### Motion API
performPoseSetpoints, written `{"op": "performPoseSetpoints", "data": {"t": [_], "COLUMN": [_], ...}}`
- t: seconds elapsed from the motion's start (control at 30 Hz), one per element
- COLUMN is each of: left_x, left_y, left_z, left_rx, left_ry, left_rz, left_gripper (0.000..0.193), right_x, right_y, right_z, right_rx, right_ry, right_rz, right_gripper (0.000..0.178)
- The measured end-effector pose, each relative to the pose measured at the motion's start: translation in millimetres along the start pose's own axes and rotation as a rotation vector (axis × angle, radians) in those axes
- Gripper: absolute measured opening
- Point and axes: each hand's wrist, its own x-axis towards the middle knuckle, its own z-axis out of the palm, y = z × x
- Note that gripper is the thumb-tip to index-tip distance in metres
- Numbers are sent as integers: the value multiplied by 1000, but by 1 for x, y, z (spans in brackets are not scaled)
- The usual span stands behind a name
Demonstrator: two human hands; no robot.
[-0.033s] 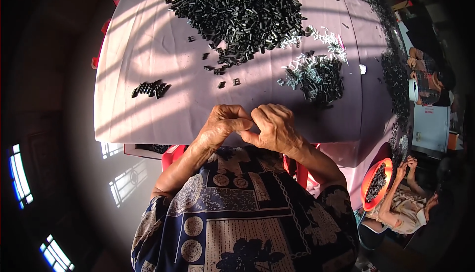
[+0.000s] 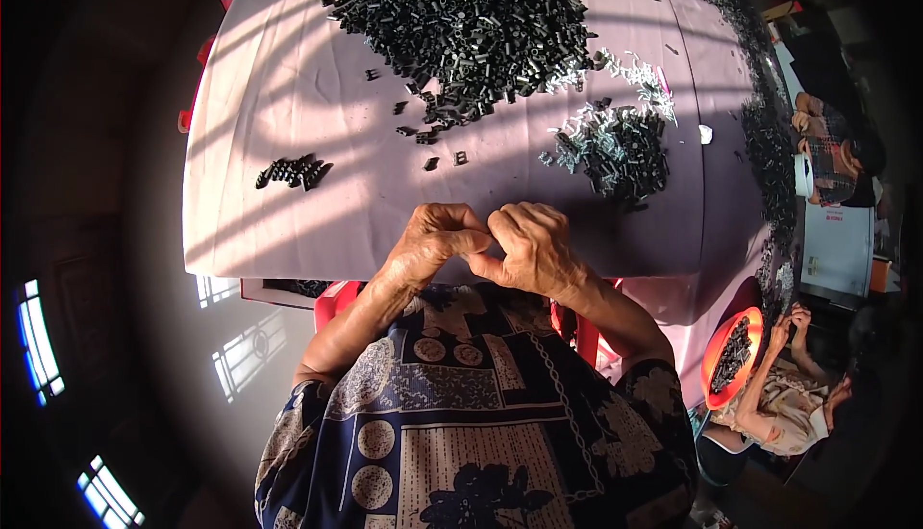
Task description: The person assembles small components by inserting springs into plastic pieces by hand and placing the completed parts on the table.
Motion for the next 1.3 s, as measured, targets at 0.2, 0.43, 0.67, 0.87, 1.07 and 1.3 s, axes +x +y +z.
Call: {"op": "performPoseSetpoints", "data": {"t": [0.2, 0.43, 0.67, 0.87, 1.07, 1.3], "left_x": [4, -2, -1, 1, 1, -21], "left_y": [-8, -14, -22, -28, -30, -23], "left_z": [3, 0, 2, 13, 17, -3], "left_rx": [17, 56, 83, 119, 160, 543], "left_ry": [14, 75, 89, 92, 105, 371], "left_rz": [-41, -50, -29, -1, 28, 226], "left_gripper": [5, 7, 8, 10, 12, 13], "right_x": [-9, -14, -20, -31, -30, -1], "right_y": [7, 5, 8, 15, 18, 69], "right_z": [12, 28, 34, 32, 18, -13], "right_rx": [140, 231, 216, 192, 300, 104], "right_ry": [33, 59, 110, 83, -66, 91], "right_rz": [23, 13, 16, 41, 46, 295], "right_gripper": [24, 31, 27, 21, 25, 12]}}
